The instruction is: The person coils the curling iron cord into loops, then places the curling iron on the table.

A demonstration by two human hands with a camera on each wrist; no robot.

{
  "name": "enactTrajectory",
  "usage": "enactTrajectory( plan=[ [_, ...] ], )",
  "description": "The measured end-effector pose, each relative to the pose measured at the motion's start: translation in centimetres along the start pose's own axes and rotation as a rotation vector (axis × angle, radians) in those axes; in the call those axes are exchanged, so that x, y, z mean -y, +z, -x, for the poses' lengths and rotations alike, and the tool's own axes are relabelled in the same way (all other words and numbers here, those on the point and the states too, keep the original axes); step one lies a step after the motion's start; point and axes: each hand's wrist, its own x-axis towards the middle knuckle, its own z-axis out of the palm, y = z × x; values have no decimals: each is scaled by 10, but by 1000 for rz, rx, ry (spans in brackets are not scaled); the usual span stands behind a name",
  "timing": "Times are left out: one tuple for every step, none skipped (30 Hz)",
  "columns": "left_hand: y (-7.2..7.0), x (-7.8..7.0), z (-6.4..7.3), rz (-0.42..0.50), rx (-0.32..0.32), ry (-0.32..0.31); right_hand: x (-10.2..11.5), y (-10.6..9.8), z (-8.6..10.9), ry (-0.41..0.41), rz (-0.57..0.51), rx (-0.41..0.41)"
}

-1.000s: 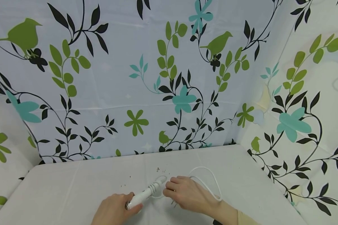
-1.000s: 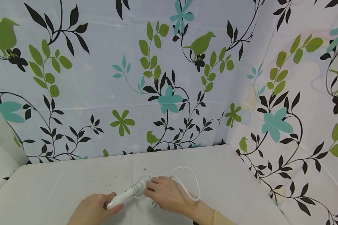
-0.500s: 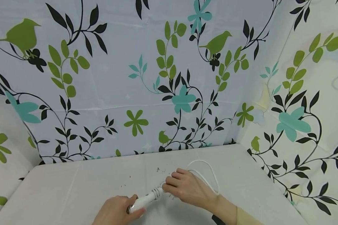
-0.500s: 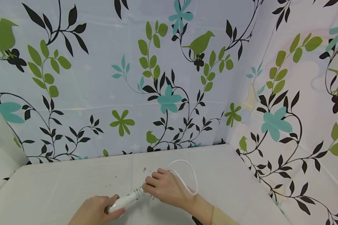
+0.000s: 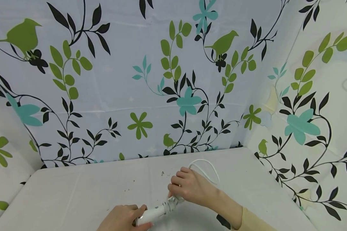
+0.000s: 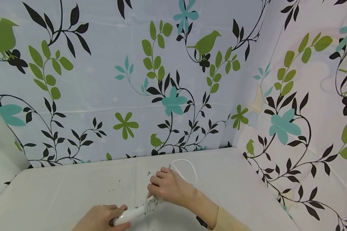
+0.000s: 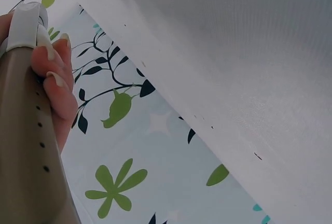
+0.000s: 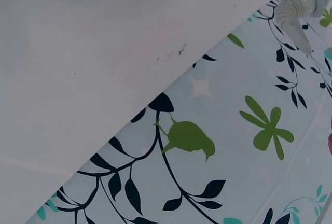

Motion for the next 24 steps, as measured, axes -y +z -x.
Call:
enactTrajectory(
  plan=[
    [0,0,0,-2,-11,15,-1,0,-1,-1,0,-8],
    [0,0,-1,-4,-18,27,-1,1,-2,-1,-4,-19],
    [0,0,-1,-2,-19,35,-2,2,-3,-2,-7,-29],
    [0,-1,-2,-1,-17,42,-2,2,-4,-1,-11,-36],
    [0,-1,-2,-1,-21,57,-2,3,-5,-3,-12,-43],
    [0,-2,-2,3,-15,66,-1,3,-6,-6,-15,-50],
    [0,-2,-2,7,-8,75,-1,4,-7,-10,-15,-54],
    [1,-3,-3,7,-10,88,-1,4,-9,-15,-17,-56],
    [1,-3,-3,8,-9,98,-1,4,-10,-19,-21,-54],
    [2,-3,-3,7,-7,108,-1,4,-11,-21,-25,-49],
    [2,-3,-3,13,-8,117,-2,4,-11,-22,-29,-47],
    [2,-3,-2,16,-10,125,-2,4,-11,-23,-32,-46],
    [2,-3,-2,14,-19,140,-3,4,-11,-20,-40,-43],
    [2,-2,-1,13,-23,153,-4,4,-10,-16,-49,-41],
    [1,-2,-1,5,-34,170,-6,4,-10,-10,-65,-37],
    [0,-1,0,-4,-50,193,-7,3,-9,-8,-80,-37],
    [0,0,1,-4,-69,213,-7,3,-8,-6,-100,-36],
    [-1,1,2,-10,-86,238,-8,3,-8,-7,-125,-34],
    [-1,2,2,-17,-105,264,-8,2,-8,-9,-150,-28],
    [-2,3,3,-20,-126,287,-8,2,-8,-14,-170,-22],
    [-2,3,3,-19,-150,309,-7,2,-9,-18,-193,-16],
    [-2,3,3,-3,-165,326,-7,3,-9,-22,-215,-10],
    [-2,3,3,12,-176,340,-7,3,-9,-22,-238,-2],
    [-1,3,3,21,-193,354,-6,4,-8,-22,-256,4]
  ],
)
